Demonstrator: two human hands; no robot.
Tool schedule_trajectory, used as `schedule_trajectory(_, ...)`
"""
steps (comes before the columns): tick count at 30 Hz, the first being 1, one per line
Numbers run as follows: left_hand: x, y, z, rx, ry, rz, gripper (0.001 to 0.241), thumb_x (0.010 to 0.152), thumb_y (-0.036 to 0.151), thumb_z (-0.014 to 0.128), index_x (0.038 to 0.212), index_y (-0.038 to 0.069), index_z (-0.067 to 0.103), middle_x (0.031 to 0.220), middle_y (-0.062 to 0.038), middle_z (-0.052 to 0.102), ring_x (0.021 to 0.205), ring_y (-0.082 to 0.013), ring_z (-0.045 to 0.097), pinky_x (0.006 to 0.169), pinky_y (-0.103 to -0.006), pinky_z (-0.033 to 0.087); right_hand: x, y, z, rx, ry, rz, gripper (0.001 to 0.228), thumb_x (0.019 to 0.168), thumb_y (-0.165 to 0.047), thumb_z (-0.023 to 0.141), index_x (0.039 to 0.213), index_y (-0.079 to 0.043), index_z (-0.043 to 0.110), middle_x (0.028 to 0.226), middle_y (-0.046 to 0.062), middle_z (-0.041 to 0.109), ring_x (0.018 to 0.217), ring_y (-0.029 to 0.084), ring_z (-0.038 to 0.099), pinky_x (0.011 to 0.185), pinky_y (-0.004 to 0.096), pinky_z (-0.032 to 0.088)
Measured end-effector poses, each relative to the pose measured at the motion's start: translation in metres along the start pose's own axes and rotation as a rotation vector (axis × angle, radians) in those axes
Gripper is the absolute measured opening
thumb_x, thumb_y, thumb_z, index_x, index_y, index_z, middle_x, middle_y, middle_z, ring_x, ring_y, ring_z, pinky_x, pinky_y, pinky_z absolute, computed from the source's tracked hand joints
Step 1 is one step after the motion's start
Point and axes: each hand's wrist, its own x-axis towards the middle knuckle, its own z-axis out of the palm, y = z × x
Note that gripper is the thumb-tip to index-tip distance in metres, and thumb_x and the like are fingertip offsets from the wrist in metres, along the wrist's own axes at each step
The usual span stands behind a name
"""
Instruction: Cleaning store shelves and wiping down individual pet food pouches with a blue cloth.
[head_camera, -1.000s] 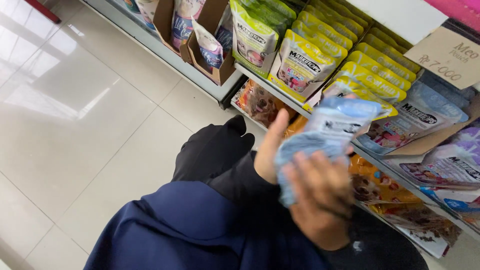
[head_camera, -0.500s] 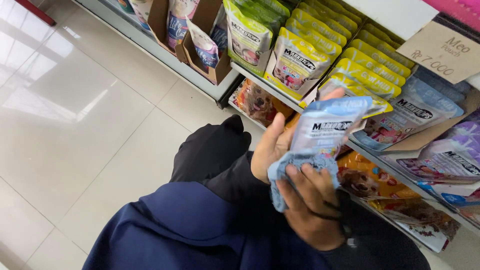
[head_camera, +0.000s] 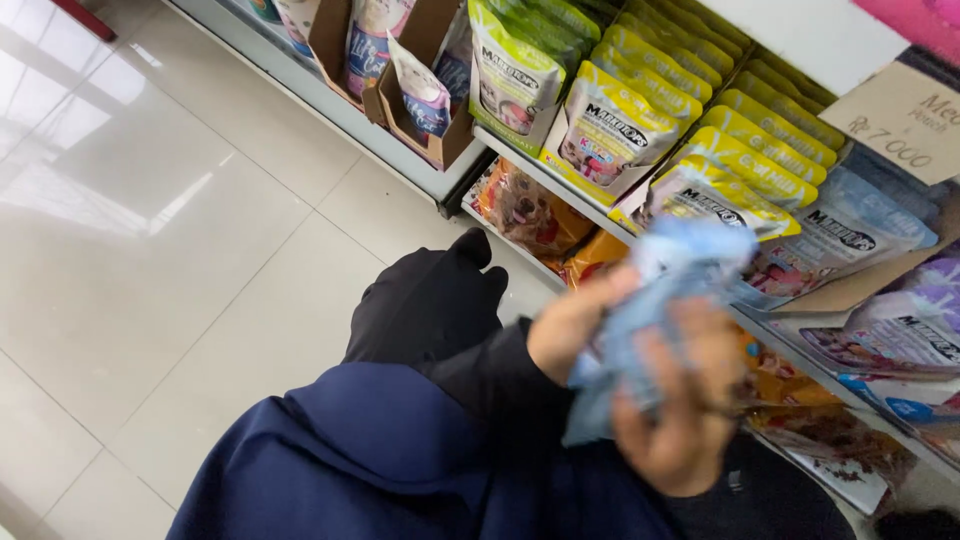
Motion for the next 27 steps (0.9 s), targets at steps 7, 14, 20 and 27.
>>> schedule_trajectory(7,-0.006,-0.003,0.002,-0.212,-0.073,0.012,0.066,0.117,0.042,0.048,0.161,-0.005,0.034,0.153,-0.019,0.051,0.139,-0.0283,0.052,0.126,-0.0425,0.036,-0.005,0.024,-0.019,-0.061,-0.102,-0.095,0.042,0.094,-0.023,0.062,0.134,-0.009,0.058,0.148,0.023,0.052,0.142,0.046,0.049,0.119,0.061,0.036)
schedule_trajectory(14,-0.013,0.012,0.035,0.04,-0.166,-0.064,0.077,0.107,0.044,0.054,0.165,0.001,0.027,0.16,-0.008,0.043,0.149,-0.0189,0.041,0.129,-0.0338,0.026,-0.014,0.029,-0.011,-0.001,0.185,0.066,0.042,0.11,-0.011,0.062,0.15,-0.011,0.051,0.163,0.024,0.044,0.151,0.043,0.045,0.122,0.053,0.037)
schedule_trajectory(20,-0.017,0.019,-0.003,-0.183,-0.154,-0.003,0.076,0.109,0.048,0.052,0.161,-0.004,0.031,0.157,-0.017,0.048,0.142,-0.0266,0.048,0.124,-0.0378,0.032,-0.025,0.012,0.0,-0.076,-0.263,-0.387,0.038,0.097,-0.023,0.064,0.133,-0.013,0.067,0.141,0.018,0.059,0.134,0.04,0.053,0.113,0.061,0.039)
schedule_trajectory(27,-0.01,0.021,0.03,-0.225,-0.031,0.079,0.084,0.103,0.045,0.056,0.166,-0.002,0.027,0.163,-0.018,0.038,0.149,-0.0285,0.042,0.129,-0.0417,0.029,0.038,0.01,-0.021,-0.031,-0.017,-0.099,0.036,0.102,-0.026,0.06,0.135,-0.011,0.059,0.146,0.021,0.054,0.142,0.045,0.048,0.123,0.064,0.035)
